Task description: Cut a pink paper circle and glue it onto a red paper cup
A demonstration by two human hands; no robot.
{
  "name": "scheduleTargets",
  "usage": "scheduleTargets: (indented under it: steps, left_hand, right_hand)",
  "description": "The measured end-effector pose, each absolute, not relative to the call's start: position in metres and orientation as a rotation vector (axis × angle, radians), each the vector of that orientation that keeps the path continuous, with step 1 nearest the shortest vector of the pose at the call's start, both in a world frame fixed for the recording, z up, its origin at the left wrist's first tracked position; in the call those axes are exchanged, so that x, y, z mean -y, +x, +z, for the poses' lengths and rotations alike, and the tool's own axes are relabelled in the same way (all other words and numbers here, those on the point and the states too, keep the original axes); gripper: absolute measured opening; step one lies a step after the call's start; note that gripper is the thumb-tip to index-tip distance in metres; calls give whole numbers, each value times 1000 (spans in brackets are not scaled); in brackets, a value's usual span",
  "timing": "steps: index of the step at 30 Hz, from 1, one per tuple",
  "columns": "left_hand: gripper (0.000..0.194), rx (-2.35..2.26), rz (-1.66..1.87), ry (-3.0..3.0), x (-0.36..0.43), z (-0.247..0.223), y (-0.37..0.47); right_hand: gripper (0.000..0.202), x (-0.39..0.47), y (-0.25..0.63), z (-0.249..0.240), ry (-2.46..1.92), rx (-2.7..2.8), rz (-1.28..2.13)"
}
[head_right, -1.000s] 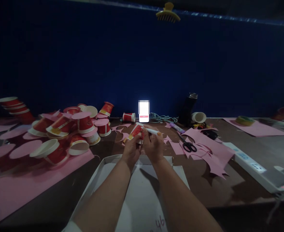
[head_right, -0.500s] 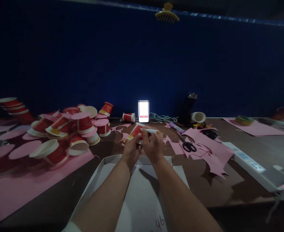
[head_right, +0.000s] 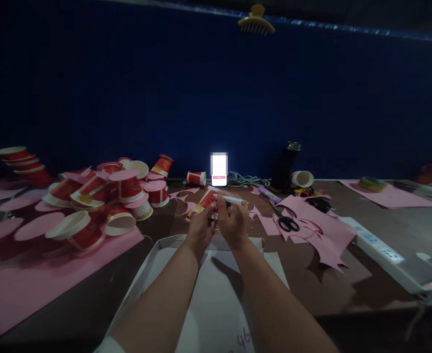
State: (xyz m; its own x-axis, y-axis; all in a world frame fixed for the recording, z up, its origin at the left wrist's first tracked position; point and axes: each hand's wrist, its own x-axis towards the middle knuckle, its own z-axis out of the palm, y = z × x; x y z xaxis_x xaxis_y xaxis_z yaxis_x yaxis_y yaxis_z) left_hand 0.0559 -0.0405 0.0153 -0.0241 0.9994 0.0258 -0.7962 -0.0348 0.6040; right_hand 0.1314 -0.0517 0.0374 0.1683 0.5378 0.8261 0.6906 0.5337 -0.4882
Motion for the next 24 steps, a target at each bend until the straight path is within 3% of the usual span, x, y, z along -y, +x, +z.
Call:
scheduleTargets:
  steps: [12, 24]
  left_hand:
    - [32, -568, 1504, 558, 39, 10, 57]
    - [26, -482, 1540, 449, 42, 18, 54]
  right_hand:
    - [21, 49, 132, 36, -1090, 1519, -140]
    - [21, 47, 133, 33, -1113, 1508, -227]
